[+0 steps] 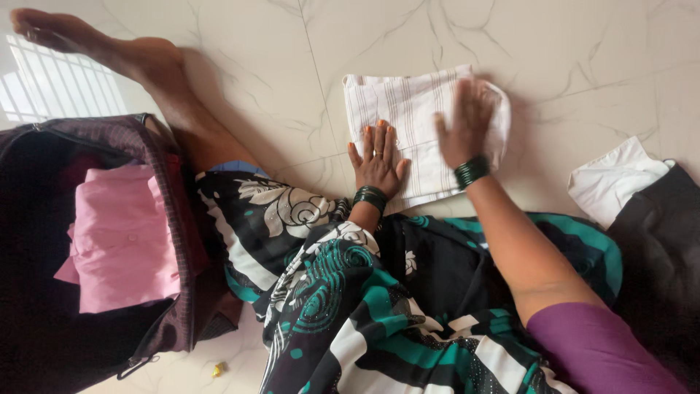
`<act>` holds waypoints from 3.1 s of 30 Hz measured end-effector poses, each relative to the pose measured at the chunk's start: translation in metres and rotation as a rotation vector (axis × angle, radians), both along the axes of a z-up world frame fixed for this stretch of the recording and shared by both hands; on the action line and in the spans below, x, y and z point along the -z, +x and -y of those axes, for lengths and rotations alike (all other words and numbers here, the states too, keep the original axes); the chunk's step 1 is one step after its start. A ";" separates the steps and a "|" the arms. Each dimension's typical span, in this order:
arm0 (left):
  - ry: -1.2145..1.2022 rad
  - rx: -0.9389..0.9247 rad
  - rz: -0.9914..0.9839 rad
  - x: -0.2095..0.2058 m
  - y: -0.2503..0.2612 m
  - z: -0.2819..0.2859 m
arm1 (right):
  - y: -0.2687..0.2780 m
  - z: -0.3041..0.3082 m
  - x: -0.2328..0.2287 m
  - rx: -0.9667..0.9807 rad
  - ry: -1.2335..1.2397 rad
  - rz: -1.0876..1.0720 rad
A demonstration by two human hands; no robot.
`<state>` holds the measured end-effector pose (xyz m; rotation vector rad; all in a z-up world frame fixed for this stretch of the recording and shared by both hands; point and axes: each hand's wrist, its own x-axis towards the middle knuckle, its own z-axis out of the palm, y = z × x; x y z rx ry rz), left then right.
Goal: The person sits on the floor and folds a white striped shirt by hand, smoothing it out and folding it into a compact rectangle. The folded shirt is then placed into a dark bag containing other clothes. The person then picks up a pair of black trousers and begins to unfold and smooth them out.
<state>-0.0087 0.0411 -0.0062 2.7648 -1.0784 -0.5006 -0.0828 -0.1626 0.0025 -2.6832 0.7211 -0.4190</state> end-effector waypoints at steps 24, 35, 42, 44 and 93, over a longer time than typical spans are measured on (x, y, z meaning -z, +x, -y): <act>-0.058 0.009 0.039 -0.012 0.002 0.001 | -0.013 0.047 -0.003 0.089 0.060 -0.280; 0.106 0.066 0.102 -0.006 0.008 0.006 | 0.021 -0.105 -0.002 -0.524 -0.203 -0.204; 0.010 0.020 0.019 -0.012 0.003 0.004 | 0.026 -0.018 0.009 -0.270 -0.006 -0.322; 0.006 0.025 0.024 -0.014 0.003 0.004 | 0.029 -0.015 0.001 -0.201 0.003 -0.346; -0.363 -0.854 -0.310 0.030 0.032 -0.010 | -0.129 0.036 -0.106 0.088 1.538 0.637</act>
